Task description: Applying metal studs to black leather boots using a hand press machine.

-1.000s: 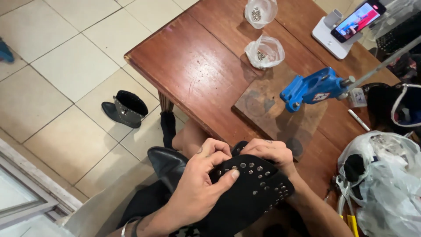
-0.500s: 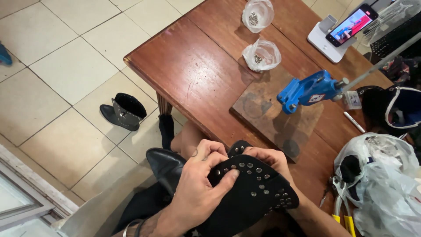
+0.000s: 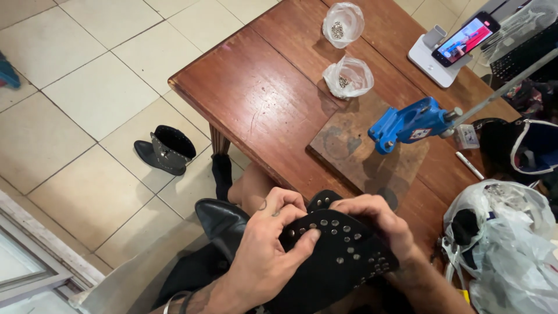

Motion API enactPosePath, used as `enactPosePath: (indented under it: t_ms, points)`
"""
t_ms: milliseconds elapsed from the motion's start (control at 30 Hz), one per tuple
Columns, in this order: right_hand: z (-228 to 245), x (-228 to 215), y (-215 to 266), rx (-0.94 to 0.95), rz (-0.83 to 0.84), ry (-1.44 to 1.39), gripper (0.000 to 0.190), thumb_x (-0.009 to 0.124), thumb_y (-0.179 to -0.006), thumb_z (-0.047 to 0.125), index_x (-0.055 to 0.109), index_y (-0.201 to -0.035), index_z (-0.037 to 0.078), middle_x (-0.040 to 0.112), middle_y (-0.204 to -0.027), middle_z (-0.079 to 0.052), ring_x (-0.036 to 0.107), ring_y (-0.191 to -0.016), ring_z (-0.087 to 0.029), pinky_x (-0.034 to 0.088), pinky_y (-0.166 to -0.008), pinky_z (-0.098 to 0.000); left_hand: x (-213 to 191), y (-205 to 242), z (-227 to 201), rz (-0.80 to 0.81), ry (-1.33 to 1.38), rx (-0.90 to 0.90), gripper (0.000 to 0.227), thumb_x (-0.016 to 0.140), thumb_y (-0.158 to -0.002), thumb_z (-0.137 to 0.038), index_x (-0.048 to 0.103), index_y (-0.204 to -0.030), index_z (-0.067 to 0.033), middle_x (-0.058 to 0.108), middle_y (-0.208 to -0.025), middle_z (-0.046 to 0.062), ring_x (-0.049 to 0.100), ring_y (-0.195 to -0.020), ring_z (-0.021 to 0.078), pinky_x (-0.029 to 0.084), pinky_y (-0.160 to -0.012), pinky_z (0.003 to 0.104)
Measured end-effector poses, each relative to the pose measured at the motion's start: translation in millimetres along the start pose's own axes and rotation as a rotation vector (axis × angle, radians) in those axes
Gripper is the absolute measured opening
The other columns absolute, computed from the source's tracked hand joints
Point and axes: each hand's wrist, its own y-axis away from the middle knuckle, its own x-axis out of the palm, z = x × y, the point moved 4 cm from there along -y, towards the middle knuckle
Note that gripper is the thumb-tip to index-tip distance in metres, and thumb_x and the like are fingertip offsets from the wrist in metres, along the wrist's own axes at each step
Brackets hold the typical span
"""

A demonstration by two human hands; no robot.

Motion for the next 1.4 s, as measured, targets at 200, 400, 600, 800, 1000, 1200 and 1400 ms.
enactPosePath:
  t_ms: [200,400,600,800,1000,1200,1400]
  points:
    - [27.2,1.9,-11.8,0.481,0.186,0.433,0.031,0.083,-0.082,0.016,0.079,-0.104,-0.006,0.074,-0.085,-0.003,0.064,-0.077,-0.009,0.054,-0.068,-0.0259,1.4,-0.5,5.1,-0.019,-0.054,0.004,0.016,0.073,-0.088,-0.011,0.067,-0.097,0.0012,0.060,-0.107,0.011,0.065,-0.096,0.0247,0.051,-0.083,0.033]
    - [40.8,14.0,-23.2,0.517,0.262,0.467,0.025,0.077,-0.088,0.010,0.078,-0.110,-0.002,0.075,-0.088,0.004,0.060,-0.078,-0.002,0.054,-0.068,-0.0238,7.0,-1.2,8.7,0.028,-0.062,-0.001,0.016,0.072,-0.087,-0.010,0.066,-0.097,0.0011,0.059,-0.109,0.011,0.064,-0.096,0.0257,0.051,-0.082,0.033]
    - [33.3,22.6,-17.9,0.480,0.116,0.443,0.024,0.077,-0.088,0.011,0.080,-0.109,-0.002,0.076,-0.087,0.002,0.061,-0.077,-0.003,0.054,-0.067,-0.0238,4.8,-6.1,5.4,0.081,-0.050,-0.034,0.014,0.070,-0.091,-0.010,0.065,-0.097,0.0017,0.058,-0.110,0.010,0.063,-0.099,0.0238,0.050,-0.087,0.031]
    - [19.2,20.6,-11.1,0.459,0.122,0.302,0.024,0.073,-0.091,0.011,0.077,-0.111,-0.002,0.074,-0.091,0.002,0.061,-0.080,-0.004,0.053,-0.069,-0.0236,4.4,-4.7,17.4,0.165,0.074,-0.111,0.012,0.069,-0.090,-0.009,0.067,-0.095,0.0022,0.056,-0.111,0.009,0.059,-0.100,0.0202,0.048,-0.087,0.029]
    - [21.2,27.2,-8.8,0.403,0.109,0.402,0.023,0.071,-0.092,0.013,0.075,-0.111,0.001,0.075,-0.093,0.001,0.062,-0.084,-0.004,0.054,-0.073,-0.0234,4.4,-1.4,9.8,0.073,-0.075,-0.079,0.014,0.073,-0.085,-0.008,0.065,-0.092,0.0005,0.058,-0.107,0.009,0.061,-0.092,0.0206,0.050,-0.079,0.029]
    - [31.6,28.5,-5.7,0.255,0.145,0.560,0.020,0.073,-0.089,0.011,0.074,-0.106,-0.001,0.072,-0.094,-0.002,0.062,-0.087,-0.007,0.054,-0.070,-0.0270,5.3,0.4,11.7,0.088,-0.039,-0.054,0.012,0.074,-0.086,-0.007,0.066,-0.092,-0.0001,0.058,-0.106,0.010,0.062,-0.092,0.0215,0.051,-0.076,0.029]
    - [43.6,30.5,-16.5,0.081,0.271,0.672,0.023,0.074,-0.092,0.015,0.070,-0.109,-0.001,0.072,-0.092,-0.003,0.064,-0.086,-0.008,0.055,-0.075,-0.0279,-4.0,-12.1,6.9,0.208,0.215,-0.062,0.023,0.076,-0.085,-0.006,0.070,-0.107,0.0008,0.060,-0.111,0.008,0.060,-0.093,0.0149,0.049,-0.078,0.025]
